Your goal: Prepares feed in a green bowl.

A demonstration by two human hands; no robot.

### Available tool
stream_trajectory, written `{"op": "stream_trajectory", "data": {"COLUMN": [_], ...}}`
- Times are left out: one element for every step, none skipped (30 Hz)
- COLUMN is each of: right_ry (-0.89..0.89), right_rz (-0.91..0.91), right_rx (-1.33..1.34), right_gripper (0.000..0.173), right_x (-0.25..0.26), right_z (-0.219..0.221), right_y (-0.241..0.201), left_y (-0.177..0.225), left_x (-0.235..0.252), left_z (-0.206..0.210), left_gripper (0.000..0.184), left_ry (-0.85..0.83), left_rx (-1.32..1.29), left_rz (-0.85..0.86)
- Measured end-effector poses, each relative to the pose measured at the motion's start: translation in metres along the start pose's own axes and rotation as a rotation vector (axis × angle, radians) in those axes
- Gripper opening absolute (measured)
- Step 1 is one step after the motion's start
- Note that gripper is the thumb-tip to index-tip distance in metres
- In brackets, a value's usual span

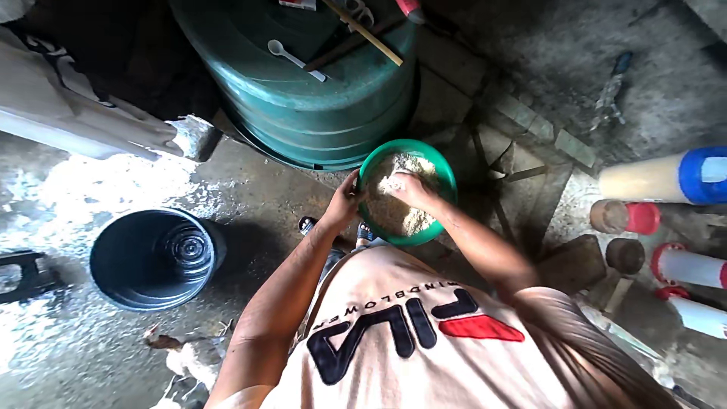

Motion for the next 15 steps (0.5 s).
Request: {"op": "stream_trajectory", "data": {"right_ry": [0.011, 0.046, 0.088, 0.129, 0.137, 0.148, 0.164, 0.186, 0.200, 0.200, 0.197, 0.193, 0.182, 0.160, 0.127], "right_rz": [0.017, 0.073, 0.162, 0.260, 0.369, 0.451, 0.495, 0.504, 0.504, 0.506, 0.518, 0.550, 0.583, 0.605, 0.614], "right_rx": [0.028, 0.032, 0.036, 0.074, 0.141, 0.227, 0.304, 0.383, 0.467, 0.567, 0.653, 0.702, 0.729, 0.736, 0.720], "right_gripper": [0.038, 0.043, 0.049, 0.053, 0.058, 0.059, 0.057, 0.055, 0.053, 0.052, 0.051, 0.052, 0.054, 0.056, 0.059], "right_x": [-0.003, -0.007, -0.010, -0.013, -0.016, -0.018, -0.017, -0.013, -0.009, -0.004, 0.003, 0.010, 0.018, 0.025, 0.031], "right_z": [-0.005, -0.012, -0.019, -0.026, -0.033, -0.038, -0.037, -0.034, -0.030, -0.027, -0.023, -0.019, -0.015, -0.011, -0.009], "right_y": [0.001, 0.005, 0.012, 0.020, 0.029, 0.038, 0.051, 0.061, 0.067, 0.066, 0.064, 0.065, 0.065, 0.064, 0.059], "left_y": [0.000, -0.001, -0.003, -0.005, -0.005, -0.004, -0.002, 0.001, 0.003, 0.007, 0.009, 0.010, 0.011, 0.011, 0.012], "left_x": [0.000, -0.001, -0.001, -0.001, -0.002, -0.003, -0.004, -0.006, -0.007, -0.009, -0.010, -0.010, -0.009, -0.009, -0.008], "left_z": [0.000, -0.001, -0.001, -0.002, -0.002, -0.001, 0.000, 0.002, 0.003, 0.005, 0.006, 0.007, 0.008, 0.009, 0.010], "left_gripper": [0.067, 0.066, 0.066, 0.066, 0.066, 0.067, 0.067, 0.068, 0.069, 0.070, 0.070, 0.070, 0.070, 0.070, 0.070], "left_ry": [-0.002, -0.003, -0.001, 0.001, 0.003, 0.004, 0.002, -0.006, -0.015, -0.026, -0.033, -0.037, -0.040, -0.042, -0.044], "left_rx": [-0.007, -0.009, -0.011, -0.005, -0.001, 0.004, 0.004, 0.001, -0.001, 0.003, 0.010, 0.018, 0.026, 0.034, 0.042], "left_rz": [0.001, 0.000, -0.001, 0.002, 0.004, 0.004, 0.006, 0.008, 0.010, 0.013, 0.016, 0.018, 0.025, 0.033, 0.036]}}
Point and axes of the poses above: each hand's wrist, its own x-axis towards the middle knuckle, its own z-axis out of the palm, y = z × x, the point moved 3 cm from there along x, towards the middle knuckle, and after that the axes turned 1 degree about -z, right-handed, at the moved point
